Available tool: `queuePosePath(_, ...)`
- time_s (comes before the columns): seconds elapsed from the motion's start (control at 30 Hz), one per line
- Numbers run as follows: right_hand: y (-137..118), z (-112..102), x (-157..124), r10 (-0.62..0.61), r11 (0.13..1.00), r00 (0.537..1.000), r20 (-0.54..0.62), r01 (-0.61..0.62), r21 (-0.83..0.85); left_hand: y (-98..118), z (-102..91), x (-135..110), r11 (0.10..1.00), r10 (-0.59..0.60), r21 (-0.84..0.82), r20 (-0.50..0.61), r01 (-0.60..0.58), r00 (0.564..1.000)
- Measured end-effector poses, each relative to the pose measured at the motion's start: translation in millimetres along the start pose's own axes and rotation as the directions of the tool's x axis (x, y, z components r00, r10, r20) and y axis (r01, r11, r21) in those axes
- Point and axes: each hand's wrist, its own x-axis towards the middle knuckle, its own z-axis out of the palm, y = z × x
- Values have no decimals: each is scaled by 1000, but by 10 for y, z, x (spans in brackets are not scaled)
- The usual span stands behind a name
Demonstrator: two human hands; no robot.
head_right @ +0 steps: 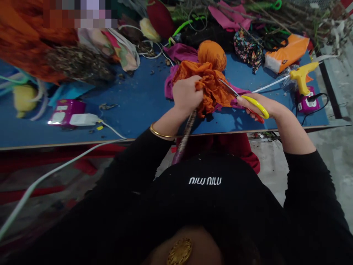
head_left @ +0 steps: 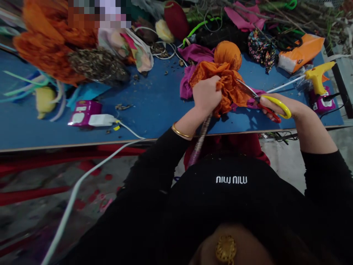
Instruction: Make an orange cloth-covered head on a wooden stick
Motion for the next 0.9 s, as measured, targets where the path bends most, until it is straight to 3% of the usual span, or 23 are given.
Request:
queuePosePath(0.1, 6, -10, 1, 105, 994, 991, 77, -106, 9, -151, -166, 71, 997, -37, -72, -32, 35, 999)
queuePosePath(0.27, 67, 80, 122, 69, 993, 975, -209, -87, -80, -363, -207, 154, 905, -181, -408, -101, 125, 978)
queuePosePath(0.37, 97, 87, 168, 13, 994, 956, -292, -43, -98, -496, -226, 221, 758, -324, -605, -21, 246, 946)
queuePosePath(0.5, 25, 30, 82, 66, 998, 980, -190, -62, 27, -678, -354, 337, 541, -481, -719, 161, 436, 862)
queuePosePath(0.57, -1, 18, 19, 68, 993, 982, -175, -50, 102, -743, -411, 371, 482, -512, -735, 206, 477, 834)
queuePosePath(0.67, 27, 74, -2, 57, 969, 956, -289, 17, 247, -786, -437, 374, 462, -542, -751, 181, 471, 820)
queuePosePath(0.73, 59, 171, 76, 17, 945, 913, -407, 118, 305, -783, -417, 356, 458, -543, -769, 156, 447, 825)
queuePosePath(0.83, 40, 381, 367, -27, 904, 850, -527, 246, 351, -751, -366, 323, 449, -536, -796, 123, 406, 835)
queuePosePath(0.9, -37, 520, 650, -13, 881, 832, -554, 272, 387, -720, -336, 301, 444, -534, -812, 100, 379, 839)
